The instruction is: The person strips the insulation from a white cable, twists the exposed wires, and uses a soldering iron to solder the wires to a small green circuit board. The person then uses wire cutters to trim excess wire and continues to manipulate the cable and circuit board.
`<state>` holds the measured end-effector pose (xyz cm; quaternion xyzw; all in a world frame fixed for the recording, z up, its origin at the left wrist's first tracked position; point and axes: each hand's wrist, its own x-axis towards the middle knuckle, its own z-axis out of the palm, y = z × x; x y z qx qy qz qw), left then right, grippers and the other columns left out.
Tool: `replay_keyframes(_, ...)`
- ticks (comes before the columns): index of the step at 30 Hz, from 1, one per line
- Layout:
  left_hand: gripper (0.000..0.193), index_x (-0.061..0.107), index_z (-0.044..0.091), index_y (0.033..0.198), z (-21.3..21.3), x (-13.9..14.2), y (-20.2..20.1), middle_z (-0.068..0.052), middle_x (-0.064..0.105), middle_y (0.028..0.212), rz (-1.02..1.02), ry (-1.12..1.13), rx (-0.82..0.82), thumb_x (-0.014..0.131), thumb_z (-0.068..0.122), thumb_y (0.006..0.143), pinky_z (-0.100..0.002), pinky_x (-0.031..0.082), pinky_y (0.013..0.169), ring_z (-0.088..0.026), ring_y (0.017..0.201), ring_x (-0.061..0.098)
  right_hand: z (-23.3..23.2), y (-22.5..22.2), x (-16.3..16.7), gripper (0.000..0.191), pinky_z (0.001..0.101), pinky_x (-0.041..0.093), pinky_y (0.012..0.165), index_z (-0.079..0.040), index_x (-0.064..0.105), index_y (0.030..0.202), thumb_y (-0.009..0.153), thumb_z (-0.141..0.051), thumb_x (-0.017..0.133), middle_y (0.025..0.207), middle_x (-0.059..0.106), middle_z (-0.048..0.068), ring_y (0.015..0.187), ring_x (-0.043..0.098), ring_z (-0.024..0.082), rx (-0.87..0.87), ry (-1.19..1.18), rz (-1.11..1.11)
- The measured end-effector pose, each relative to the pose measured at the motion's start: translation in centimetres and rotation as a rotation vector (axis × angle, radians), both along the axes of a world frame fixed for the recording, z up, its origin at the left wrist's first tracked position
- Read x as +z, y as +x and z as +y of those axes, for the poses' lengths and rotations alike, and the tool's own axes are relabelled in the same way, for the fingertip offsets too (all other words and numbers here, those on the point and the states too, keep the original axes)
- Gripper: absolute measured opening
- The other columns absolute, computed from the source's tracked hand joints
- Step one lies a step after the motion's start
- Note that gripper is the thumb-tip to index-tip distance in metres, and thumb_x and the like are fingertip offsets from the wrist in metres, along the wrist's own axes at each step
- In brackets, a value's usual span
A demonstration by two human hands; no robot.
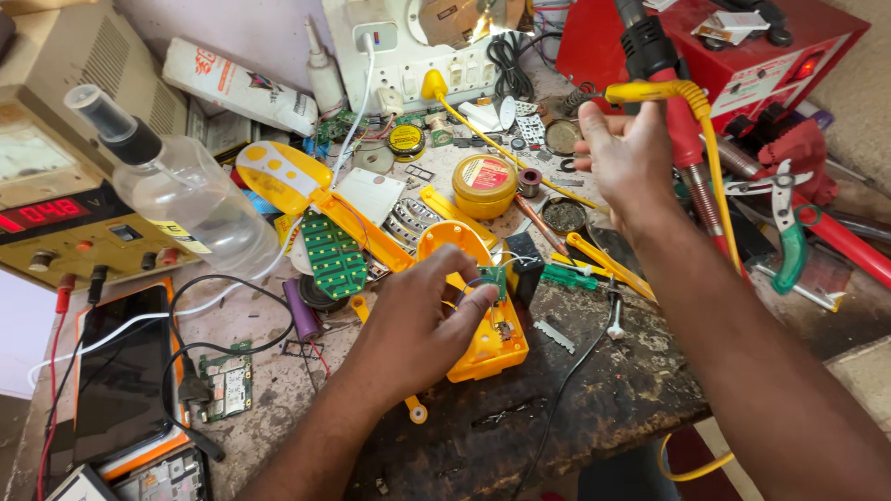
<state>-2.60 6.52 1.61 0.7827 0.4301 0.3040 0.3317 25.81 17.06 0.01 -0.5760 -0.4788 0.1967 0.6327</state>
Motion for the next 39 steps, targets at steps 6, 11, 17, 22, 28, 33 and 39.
replay_keyframes(6, 0.043, 0.058, 0.005, 0.103, 0.0, 0.2, -0.1, -0.01, 0.071, 0.086, -0.084, -0.051, -0.021, 0.076, 0.038, 0.084, -0.036, 0.059, 0.065, -0.019, 0.072, 0.075, -1.3, 1.0, 1.8, 0.03, 0.0289, 0.052, 0.056, -0.002, 0.067, 0.115, 0.108, -0.031, 0.065, 0.085, 0.07, 0.005, 0.066, 0.068, 0.01, -0.298, 0.085, -0.54)
replay_keyframes(11, 0.062, 0.056, 0.006, 0.112, -0.6, -0.2, 0.5, -0.008, 0.069, 0.105, -0.115, 0.052, -0.018, 0.084, 0.046, 0.075, -0.036, 0.059, 0.066, -0.02, 0.078, 0.075, -9.6, 1.0, 3.2, 0.021, 0.0236, 0.052, 0.06, -0.001, 0.057, 0.113, 0.113, -0.022, 0.058, 0.086, 0.063, 0.005, 0.067, 0.061, 0.008, -0.074, 0.4, -0.16)
replay_keyframes(17, 0.028, 0.065, 0.006, 0.092, -0.8, -1.2, 1.4, -0.005, 0.073, 0.092, -0.229, 0.057, 0.056, 0.073, 0.033, 0.093, -0.028, 0.063, 0.067, -0.012, 0.078, 0.078, -14.1, -0.3, 1.1, 0.01, 0.0212, 0.053, 0.069, 0.002, 0.059, 0.107, 0.109, -0.005, 0.066, 0.092, 0.066, 0.005, 0.074, 0.062, 0.006, -0.133, 0.4, -0.208)
replay_keyframes(22, 0.019, 0.064, 0.006, 0.086, -0.5, -1.0, 1.1, -0.002, 0.067, 0.073, -0.237, -0.148, 0.114, 0.072, 0.023, 0.089, -0.025, 0.052, 0.055, -0.006, 0.064, 0.066, -13.9, 0.8, -1.5, 0.009, 0.0172, 0.047, 0.067, 0.004, 0.064, 0.105, 0.11, -0.001, 0.07, 0.091, 0.065, 0.004, 0.076, 0.057, 0.003, -0.138, 0.331, -0.304)
replay_keyframes(28, 0.016, 0.067, 0.006, 0.083, -0.1, -0.6, 0.7, 0.004, 0.065, 0.067, -0.252, -0.229, 0.068, 0.072, 0.021, 0.089, -0.023, 0.045, 0.052, -0.002, 0.06, 0.057, -13.9, 1.6, -2.6, 0.009, 0.0172, 0.044, 0.065, 0.005, 0.065, 0.104, 0.11, -0.001, 0.071, 0.09, 0.065, 0.003, 0.073, 0.055, 0.002, -0.167, 0.299, -0.379)
replay_keyframes(33, 0.017, 0.068, 0.005, 0.082, 0.1, -0.9, 0.4, 0.005, 0.065, 0.067, -0.238, -0.254, 0.047, 0.073, 0.02, 0.088, -0.022, 0.044, 0.052, -0.002, 0.059, 0.054, -13.9, 1.6, -2.7, 0.01, 0.0171, 0.048, 0.069, 0.004, 0.064, 0.104, 0.11, -0.001, 0.07, 0.092, 0.066, 0.002, 0.077, 0.058, 0.002, -0.122, 0.312, -0.356)
replay_keyframes(39, 0.013, 0.068, 0.005, 0.082, 0.4, -1.2, 0.2, 0.004, 0.065, 0.069, -0.269, -0.271, 0.01, 0.073, 0.016, 0.087, -0.022, 0.044, 0.053, -0.001, 0.061, 0.053, -13.8, 1.7, -2.7, 0.011, 0.0173, 0.048, 0.068, 0.004, 0.064, 0.103, 0.11, -0.001, 0.07, 0.091, 0.066, 0.002, 0.076, 0.057, 0.002, -0.127, 0.315, -0.373)
